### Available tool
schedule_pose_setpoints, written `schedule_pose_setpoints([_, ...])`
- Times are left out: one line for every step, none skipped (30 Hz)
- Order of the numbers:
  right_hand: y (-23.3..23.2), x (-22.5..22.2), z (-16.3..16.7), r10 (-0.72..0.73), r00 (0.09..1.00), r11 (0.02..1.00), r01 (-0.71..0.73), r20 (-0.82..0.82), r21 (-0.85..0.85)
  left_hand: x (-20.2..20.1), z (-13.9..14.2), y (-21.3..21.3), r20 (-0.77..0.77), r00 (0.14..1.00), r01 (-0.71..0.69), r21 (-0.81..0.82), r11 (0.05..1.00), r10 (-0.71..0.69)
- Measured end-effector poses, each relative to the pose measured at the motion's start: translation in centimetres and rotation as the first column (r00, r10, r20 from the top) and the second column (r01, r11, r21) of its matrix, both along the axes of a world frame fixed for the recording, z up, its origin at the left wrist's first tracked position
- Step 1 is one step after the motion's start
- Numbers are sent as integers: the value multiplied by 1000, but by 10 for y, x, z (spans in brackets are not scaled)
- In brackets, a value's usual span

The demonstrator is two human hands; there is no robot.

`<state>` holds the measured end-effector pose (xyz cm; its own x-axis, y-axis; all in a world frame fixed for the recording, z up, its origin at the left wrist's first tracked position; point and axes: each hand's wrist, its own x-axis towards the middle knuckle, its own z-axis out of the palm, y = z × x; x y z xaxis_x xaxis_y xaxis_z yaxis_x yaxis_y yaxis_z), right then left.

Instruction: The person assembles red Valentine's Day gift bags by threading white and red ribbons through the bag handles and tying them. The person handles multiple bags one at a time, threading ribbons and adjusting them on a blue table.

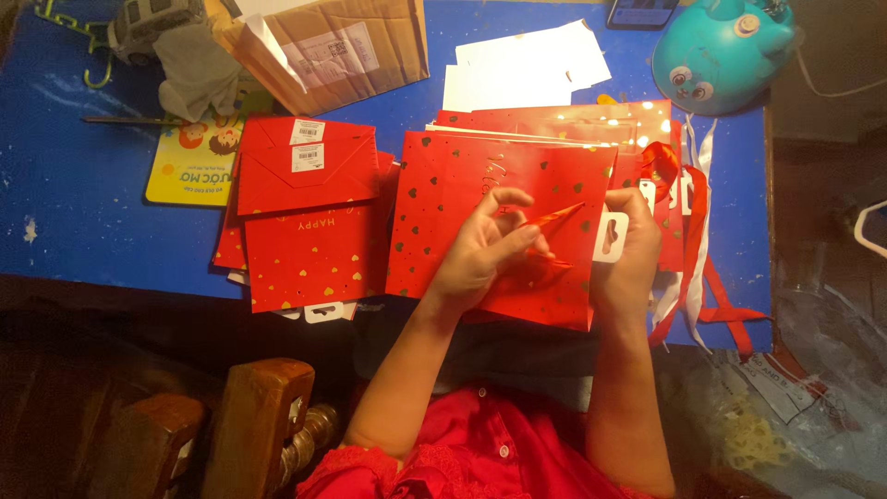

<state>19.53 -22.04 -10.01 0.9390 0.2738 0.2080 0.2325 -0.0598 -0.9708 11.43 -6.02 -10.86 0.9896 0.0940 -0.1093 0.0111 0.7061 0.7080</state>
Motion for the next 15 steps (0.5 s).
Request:
schedule_pose_setpoints([0,0,0,-12,1000,1000,12,-22,2,-3,0,0,26,1000,-7,27,1000,6])
schedule_pose_setpoints([1,-1,0,-23,999,1000,23,-46,5,-5,0,-1,51,999,-15,55,998,12])
schedule_pose_setpoints([1,-2,1,-8,999,1000,8,-34,18,-7,1,0,74,997,-25,82,996,19])
schedule_pose_setpoints([1,-2,1,10,1000,1000,-9,-20,28,-7,3,-3,28,999,-24,188,982,19])
schedule_pose_setpoints([1,-2,1,28,1000,999,-28,-5,38,-6,4,-7,-17,1000,-18,290,957,24])
schedule_pose_setpoints([-1,-2,2,61,998,997,-60,-28,43,-4,7,-12,-60,998,-6,388,922,32])
schedule_pose_setpoints([-4,-1,3,94,994,995,-92,-50,48,-2,10,-15,62,994,-106,523,845,86])
schedule_pose_setpoints([-7,0,3,129,989,991,-125,-71,55,1,13,-16,190,974,-217,633,743,122])
schedule_pose_setpoints([-8,1,2,136,986,989,-130,-100,64,5,16,-17,319,938,-330,713,618,133])
schedule_pose_setpoints([-12,2,2,141,982,989,-132,-130,73,9,18,-17,301,946,-308,708,636,123])
schedule_pose_setpoints([-15,2,1,145,977,988,-133,-159,81,14,21,-17,283,953,-285,702,653,111])
schedule_pose_setpoints([-17,2,-2,140,981,988,-129,-137,87,17,23,-17,266,959,-260,696,669,97])
schedule_pose_setpoints([-17,1,-5,136,984,988,-125,-116,92,18,24,-18,255,962,-252,687,682,98])
schedule_pose_setpoints([-17,2,-8,133,987,987,-123,-95,98,19,24,-18,245,964,-245,678,693,101])
schedule_pose_setpoints([-16,3,-11,111,993,991,-108,-45,76,20,25,-17,234,966,-239,670,703,105])
